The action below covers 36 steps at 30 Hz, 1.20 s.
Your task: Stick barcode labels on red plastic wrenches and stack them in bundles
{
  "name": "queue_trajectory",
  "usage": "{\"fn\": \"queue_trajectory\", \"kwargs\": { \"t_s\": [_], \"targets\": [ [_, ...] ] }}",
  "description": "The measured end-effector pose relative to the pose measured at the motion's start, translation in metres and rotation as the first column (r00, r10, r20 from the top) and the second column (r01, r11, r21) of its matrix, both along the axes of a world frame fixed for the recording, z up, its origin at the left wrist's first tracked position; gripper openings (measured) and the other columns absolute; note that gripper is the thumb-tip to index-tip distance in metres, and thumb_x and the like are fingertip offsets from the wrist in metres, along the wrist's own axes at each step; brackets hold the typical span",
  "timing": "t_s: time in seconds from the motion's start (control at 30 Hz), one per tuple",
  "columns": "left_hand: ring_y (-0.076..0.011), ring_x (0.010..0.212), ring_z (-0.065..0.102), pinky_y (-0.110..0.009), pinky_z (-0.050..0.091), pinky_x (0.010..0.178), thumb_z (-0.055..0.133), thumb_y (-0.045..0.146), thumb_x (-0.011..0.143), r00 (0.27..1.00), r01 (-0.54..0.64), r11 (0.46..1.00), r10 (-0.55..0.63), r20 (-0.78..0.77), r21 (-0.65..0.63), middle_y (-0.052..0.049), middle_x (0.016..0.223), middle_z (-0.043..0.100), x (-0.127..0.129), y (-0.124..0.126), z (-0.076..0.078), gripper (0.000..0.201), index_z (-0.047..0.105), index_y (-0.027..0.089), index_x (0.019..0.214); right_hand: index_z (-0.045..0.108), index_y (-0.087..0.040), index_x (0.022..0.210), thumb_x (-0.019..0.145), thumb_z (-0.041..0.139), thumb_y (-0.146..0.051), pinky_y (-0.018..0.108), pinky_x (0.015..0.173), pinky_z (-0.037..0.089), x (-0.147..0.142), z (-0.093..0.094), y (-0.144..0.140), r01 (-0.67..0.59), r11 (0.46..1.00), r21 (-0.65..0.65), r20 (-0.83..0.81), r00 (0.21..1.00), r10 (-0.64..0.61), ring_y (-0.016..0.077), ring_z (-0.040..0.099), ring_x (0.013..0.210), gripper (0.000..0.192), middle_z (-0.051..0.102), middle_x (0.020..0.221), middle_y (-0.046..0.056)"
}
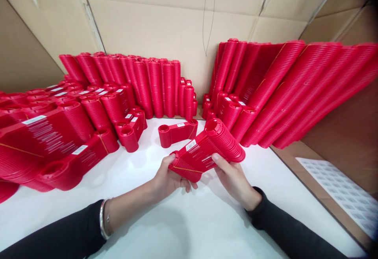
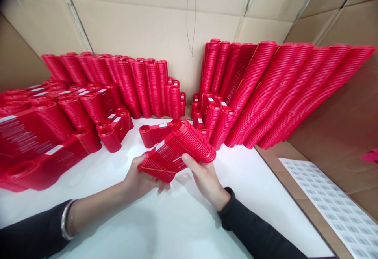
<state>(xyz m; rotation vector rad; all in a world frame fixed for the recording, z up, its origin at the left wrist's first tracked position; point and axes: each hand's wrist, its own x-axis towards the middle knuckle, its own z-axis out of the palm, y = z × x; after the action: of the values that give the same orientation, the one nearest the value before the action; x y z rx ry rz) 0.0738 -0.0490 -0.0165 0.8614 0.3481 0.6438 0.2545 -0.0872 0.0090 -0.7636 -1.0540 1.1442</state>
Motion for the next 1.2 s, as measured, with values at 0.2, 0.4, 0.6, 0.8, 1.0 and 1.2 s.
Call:
{"fn": "queue_trajectory", "kwargs": {
  "t_s": [0.2,0.4,0.6,0.8,1.0,1.2],
  "targets": [
    [-0.0240,0.063,0.065,-0.027,0.045,0.052,0.042,0.063,0.077,0.998,-0.038,0.999,0.039,-0.056,0.005,-0.016,0.070,0.069,0.001,-0.001,0.002,0.065,0.066,0.004,0.092,0.067,-0.025,0.100,0.082,0.069,-0.030,0.039,0.085,0.054,0.000,-0.002,-0.001,-0.035,0.999,-0.002,0.048,0.998,0.035,0.0225,0.066,0.093,0.019,0.071,0.103,0.003],
    [-0.0231,0.061,0.064,-0.028,0.045,0.051,0.048,0.063,0.075,0.993,-0.099,0.994,0.101,-0.060,0.042,-0.015,0.072,0.070,0.001,-0.002,0.002,0.063,0.066,0.006,0.093,0.067,-0.023,0.103,0.080,0.071,-0.029,0.040,0.084,0.054,0.002,-0.005,0.000,-0.126,0.992,-0.022,0.062,0.990,0.128,0.0233,0.066,0.092,0.024,0.071,0.102,0.005],
    [-0.0210,0.067,0.060,-0.029,0.046,0.056,0.047,0.064,0.078,0.970,-0.175,0.944,0.213,-0.114,0.279,-0.012,0.078,0.066,-0.003,-0.007,0.003,0.061,0.063,0.009,0.099,0.067,-0.021,0.099,0.078,0.072,-0.032,0.039,0.080,0.054,0.003,-0.003,0.005,-0.182,0.982,-0.052,0.087,0.979,0.186,0.0242,0.067,0.090,0.023,0.072,0.094,0.006],
    [-0.0217,0.090,0.058,-0.034,0.049,0.075,0.055,0.046,0.080,0.792,-0.294,0.673,0.569,-0.221,0.679,-0.008,0.114,0.054,-0.004,-0.012,0.009,0.045,0.049,0.025,0.120,0.066,-0.022,0.099,0.076,0.074,-0.034,0.038,0.085,0.050,0.002,-0.006,0.008,-0.033,0.991,-0.133,0.144,0.988,0.053,0.0258,0.061,0.101,0.028,0.068,0.106,0.007],
    [-0.0267,0.118,0.045,-0.043,0.042,0.100,0.064,0.027,0.073,0.642,-0.201,0.340,0.754,-0.139,0.919,-0.009,0.123,0.039,-0.005,-0.010,0.013,0.061,0.039,0.026,0.128,0.066,-0.022,0.098,0.081,0.067,-0.023,0.039,0.089,0.047,-0.001,-0.001,-0.002,-0.265,0.961,-0.073,0.076,0.960,0.271,0.0228,0.062,0.095,0.017,0.068,0.101,0.005],
    [-0.0297,0.121,0.040,-0.045,0.045,0.099,0.071,0.019,0.064,0.540,0.021,0.032,0.841,-0.038,0.999,-0.012,0.127,0.030,-0.006,-0.010,0.008,0.084,0.028,0.023,0.136,0.062,-0.024,0.115,0.087,0.062,-0.027,0.042,0.089,0.050,-0.012,-0.001,-0.007,-0.323,0.932,-0.163,-0.215,0.934,0.286,0.0235,0.062,0.100,0.028,0.067,0.113,0.006]
  ]
}}
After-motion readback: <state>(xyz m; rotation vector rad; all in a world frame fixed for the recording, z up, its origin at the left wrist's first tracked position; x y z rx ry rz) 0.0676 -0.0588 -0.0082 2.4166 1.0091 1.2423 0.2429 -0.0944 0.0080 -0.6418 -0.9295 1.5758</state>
